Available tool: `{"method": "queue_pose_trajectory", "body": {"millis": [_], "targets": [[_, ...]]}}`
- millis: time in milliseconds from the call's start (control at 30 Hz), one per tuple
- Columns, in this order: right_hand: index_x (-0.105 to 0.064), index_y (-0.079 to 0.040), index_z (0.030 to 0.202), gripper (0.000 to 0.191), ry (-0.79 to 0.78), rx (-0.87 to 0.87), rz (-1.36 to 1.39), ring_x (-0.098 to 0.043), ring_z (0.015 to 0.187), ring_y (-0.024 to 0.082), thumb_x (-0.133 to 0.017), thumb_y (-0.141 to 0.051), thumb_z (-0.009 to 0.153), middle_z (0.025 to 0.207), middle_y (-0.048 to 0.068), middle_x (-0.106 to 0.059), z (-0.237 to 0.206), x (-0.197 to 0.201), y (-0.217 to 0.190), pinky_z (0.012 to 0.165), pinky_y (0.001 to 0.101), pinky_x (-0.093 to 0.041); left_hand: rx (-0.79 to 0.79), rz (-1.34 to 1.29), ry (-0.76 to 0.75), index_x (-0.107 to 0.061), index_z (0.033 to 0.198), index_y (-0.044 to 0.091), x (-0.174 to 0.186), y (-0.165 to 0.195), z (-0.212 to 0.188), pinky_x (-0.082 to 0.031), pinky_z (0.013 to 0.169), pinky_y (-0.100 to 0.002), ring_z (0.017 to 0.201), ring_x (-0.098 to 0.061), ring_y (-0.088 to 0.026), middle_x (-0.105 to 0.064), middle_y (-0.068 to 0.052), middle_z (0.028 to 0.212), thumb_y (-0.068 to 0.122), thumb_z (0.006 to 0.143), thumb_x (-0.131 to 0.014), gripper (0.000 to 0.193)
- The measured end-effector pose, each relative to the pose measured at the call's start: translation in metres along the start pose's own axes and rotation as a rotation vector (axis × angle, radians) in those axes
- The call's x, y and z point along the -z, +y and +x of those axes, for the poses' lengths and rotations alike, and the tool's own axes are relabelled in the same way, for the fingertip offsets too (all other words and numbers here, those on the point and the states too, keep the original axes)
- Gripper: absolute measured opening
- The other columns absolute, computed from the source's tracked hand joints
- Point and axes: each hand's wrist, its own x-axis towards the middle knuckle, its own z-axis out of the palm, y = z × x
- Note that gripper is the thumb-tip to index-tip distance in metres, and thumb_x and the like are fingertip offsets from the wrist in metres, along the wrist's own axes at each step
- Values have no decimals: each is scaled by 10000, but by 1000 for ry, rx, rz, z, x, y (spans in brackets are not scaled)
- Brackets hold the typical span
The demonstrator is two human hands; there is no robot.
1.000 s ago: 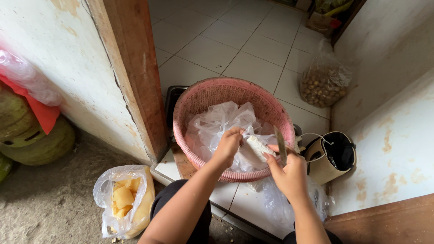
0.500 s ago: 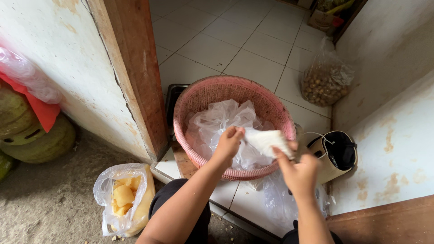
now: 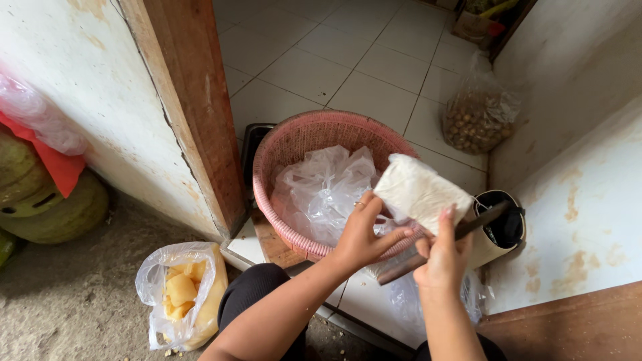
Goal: The person sits on the floor and repeatedly picks rectangular food items from a red bowl, places them into a blue bowl, and transfers them into plastic bags. The person uses a knife to assist in handling the items and bags, then returns the filled bags to a pink basket.
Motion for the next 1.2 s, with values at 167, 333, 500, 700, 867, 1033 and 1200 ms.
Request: {"method": "queue_pose_trajectory", "body": {"millis": [167, 333, 500, 700, 867, 1033, 1200], "targets": [[-571, -121, 1109, 208, -133, -80, -7, -438, 572, 23, -640, -279, 992, 953, -28, -631, -16, -6, 8, 417, 199, -290, 4, 160, 141, -604, 868, -28, 6, -1, 8, -494, 683, -383, 781, -553, -267, -543, -130, 904, 130, 886, -842, 287], [-572, -102, 1104, 197, -82, -2, -6, -419, 565, 17, -621, -266, 1005, 978, -28, -652, -20, -7, -2, 425, 187, -303, -174, 133, 171, -605, 888, 14, 19, -11, 16, -529, 731, -319, 875, -600, -204, -582, -95, 1004, 54, 955, -743, 159], [-505, -78, 1142, 278, -206, 80, -120, -415, 536, 22, -658, -252, 988, 900, -10, -581, -24, -8, -3, 399, 203, -320, -21, 36, 266, -678, 962, -10, 38, -27, 28, -493, 784, -302, 892, -596, -212, -621, -100, 1034, 53, 974, -658, 68], [-480, -62, 1153, 341, -346, 87, -276, -410, 461, 37, -701, -227, 953, 830, 16, -571, -17, -4, 0, 367, 219, -309, 261, -417, 159, -661, 1216, 41, 48, -47, 30, -485, 868, -218, 1004, -608, -71, -671, -9, 1122, 197, 997, -578, 281], [-493, -77, 1178, 347, -328, 53, -301, -412, 471, 32, -701, -220, 939, 857, 12, -586, -9, 3, 3, 370, 214, -309, 385, -382, 113, -767, 1024, 12, 45, -72, 27, -475, 703, -271, 778, -585, -101, -691, -1, 842, 206, 982, -706, 207], [-514, -41, 1172, 290, -158, -21, -270, -401, 504, 59, -656, -248, 1026, 915, 17, -599, 4, 12, -9, 403, 211, -319, 368, -399, 465, -680, 809, 53, 74, -95, 39, -417, 585, -278, 638, -476, -112, -564, -3, 710, 238, 1036, -680, 293], [-523, -123, 1253, 248, -6, 103, -131, -524, 699, 29, -614, -235, 1051, 1088, -19, -632, 19, 32, -48, 464, 199, -343, 365, -34, 737, -573, 1053, 75, 119, -107, 47, -469, 592, -347, 665, -547, -136, -582, -9, 792, 150, 965, -643, 134]]}}
